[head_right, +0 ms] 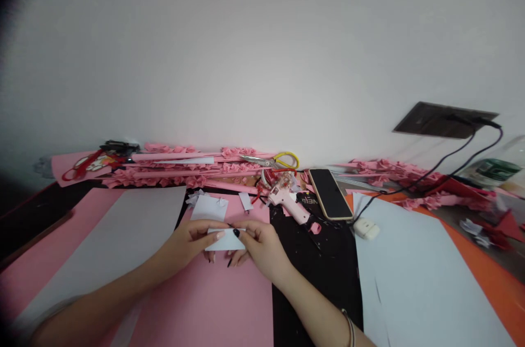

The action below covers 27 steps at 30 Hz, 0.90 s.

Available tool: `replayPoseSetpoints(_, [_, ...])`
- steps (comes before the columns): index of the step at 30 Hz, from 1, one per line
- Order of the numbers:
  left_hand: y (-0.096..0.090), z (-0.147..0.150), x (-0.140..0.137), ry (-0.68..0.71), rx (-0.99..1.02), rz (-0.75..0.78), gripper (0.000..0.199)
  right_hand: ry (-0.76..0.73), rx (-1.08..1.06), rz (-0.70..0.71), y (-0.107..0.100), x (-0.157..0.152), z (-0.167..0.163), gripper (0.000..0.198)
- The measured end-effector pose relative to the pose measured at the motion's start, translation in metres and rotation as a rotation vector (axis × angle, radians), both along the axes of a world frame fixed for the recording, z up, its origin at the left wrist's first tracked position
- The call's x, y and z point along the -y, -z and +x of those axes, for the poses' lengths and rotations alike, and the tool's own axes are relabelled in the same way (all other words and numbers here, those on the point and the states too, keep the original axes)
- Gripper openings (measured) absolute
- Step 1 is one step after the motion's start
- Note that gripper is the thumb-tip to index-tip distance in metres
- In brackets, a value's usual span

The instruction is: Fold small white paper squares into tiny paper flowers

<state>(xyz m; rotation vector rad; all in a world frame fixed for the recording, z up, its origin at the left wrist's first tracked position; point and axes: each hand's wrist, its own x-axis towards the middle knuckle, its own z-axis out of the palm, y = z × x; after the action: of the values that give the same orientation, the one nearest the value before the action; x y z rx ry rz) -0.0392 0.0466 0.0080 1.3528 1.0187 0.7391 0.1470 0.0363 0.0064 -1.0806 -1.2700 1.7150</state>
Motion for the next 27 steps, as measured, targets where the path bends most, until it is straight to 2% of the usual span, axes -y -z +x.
replayPoseSetpoints(6, [-0.0046, -0.0016, -0.0003, -0.051, 0.0, 0.045, 0.03, 0.079, -0.063, -0.004, -0.001, -0.0019, -0.0013, 0.035])
replayPoseSetpoints(11, [-0.0045, -0.0016, -0.0002, -0.104, -0.011, 0.052, 0.031, 0.092, -0.021, 0.002, -0.002, -0.0016, -0.0014, 0.033])
replayPoseSetpoints(27, [-0.0053, 0.0004, -0.0005, -0.092, -0.07, 0.067, 0.03, 0.104, 0.008, 0.097, -0.0019, 0.0007, -0.0024, 0.03])
